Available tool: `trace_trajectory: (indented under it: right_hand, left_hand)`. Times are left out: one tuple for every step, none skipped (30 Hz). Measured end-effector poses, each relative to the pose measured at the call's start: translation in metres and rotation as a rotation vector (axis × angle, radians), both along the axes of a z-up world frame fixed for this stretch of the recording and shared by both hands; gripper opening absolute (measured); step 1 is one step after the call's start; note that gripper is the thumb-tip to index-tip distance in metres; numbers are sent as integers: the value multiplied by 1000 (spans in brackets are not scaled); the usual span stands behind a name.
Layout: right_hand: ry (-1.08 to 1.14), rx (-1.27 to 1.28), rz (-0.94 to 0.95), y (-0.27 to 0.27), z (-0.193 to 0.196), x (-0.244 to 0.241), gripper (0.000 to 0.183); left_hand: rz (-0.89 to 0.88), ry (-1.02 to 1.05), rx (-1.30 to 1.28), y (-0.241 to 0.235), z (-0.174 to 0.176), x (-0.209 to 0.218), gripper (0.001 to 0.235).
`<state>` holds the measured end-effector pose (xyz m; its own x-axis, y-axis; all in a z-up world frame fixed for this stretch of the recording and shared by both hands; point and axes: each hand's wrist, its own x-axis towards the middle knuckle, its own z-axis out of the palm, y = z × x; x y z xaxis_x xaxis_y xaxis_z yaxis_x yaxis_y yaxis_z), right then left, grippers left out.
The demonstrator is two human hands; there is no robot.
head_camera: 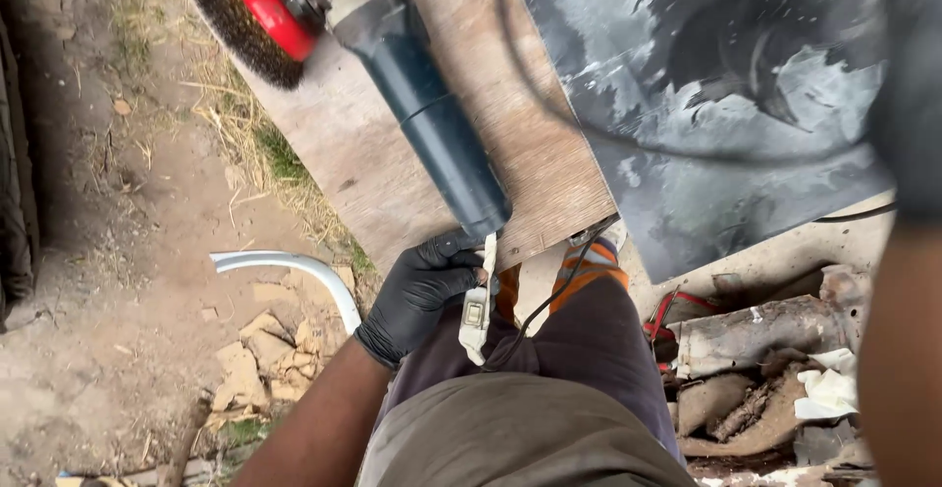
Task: The person repairs a damaged electrical cord by stripping the outer insulation and wrapping the exposed wires with white tape. They use a pair of scissors to cut the tape and a cloth to clean the cord before wrapping.
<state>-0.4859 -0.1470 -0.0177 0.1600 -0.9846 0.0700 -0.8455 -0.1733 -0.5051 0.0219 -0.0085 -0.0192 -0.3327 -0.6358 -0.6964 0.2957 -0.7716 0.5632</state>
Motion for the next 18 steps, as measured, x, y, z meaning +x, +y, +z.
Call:
trace_trajectory:
  right_hand:
    - [-4,9,2,23,22,57,30]
    - [-436,72,98,45,54,113,10]
    - [-874,129,188,64,98,167,19]
    - [-877,132,185,85,91,186,19]
    - [-725,341,93,107,85,204,27]
    - [-568,543,-4,129,79,222,55]
    - [-569,547,-13,131,74,232,55]
    - [-571,580,32,132,70,241,46]
    - [-574,610,80,133,65,251,37]
    - [-577,610,72,136,57,251,37]
    - [-648,505,61,138,48,253,29]
    - [-718,399,51,140,40,254,21]
    - [-724,398,49,140,36,254,21]
    - [-706,387,52,141,31,254,25]
    - [-686,380,54,142,28,253,28]
    - [-690,383,51,143,28,253,28]
    - [-708,413,74,143,28,251,24]
    - [-725,444,98,143,28,250,21]
  left_hand:
    - [2,-4,9,1,0,1,46]
    - [9,12,10,1,0,0,50]
    - [13,28,8,0,0,0,53]
    - [11,26,13,2,-1,2,53]
    - [18,49,-3,2,-3,2,52]
    - [25,72,-18,3,-5,2,51]
    - [18,74,-12,1,-1,1,51]
    - [-3,32,-17,-2,3,0,49]
    - [-24,-10,-25,-6,8,0,47]
    - [-32,-10,-22,-6,8,-4,47]
    - [-16,-92,29,-6,9,-7,45]
    - [-1,-174,82,-7,10,-10,44]
    - [-4,-179,82,-7,10,-9,44]
    - [5,-162,69,-7,10,-9,44]
    - [15,-143,60,-6,10,-9,45]
    - [12,-146,64,-6,11,-9,45]
    - [26,-135,69,-6,13,-9,46]
    - [40,-123,75,-7,14,-10,47]
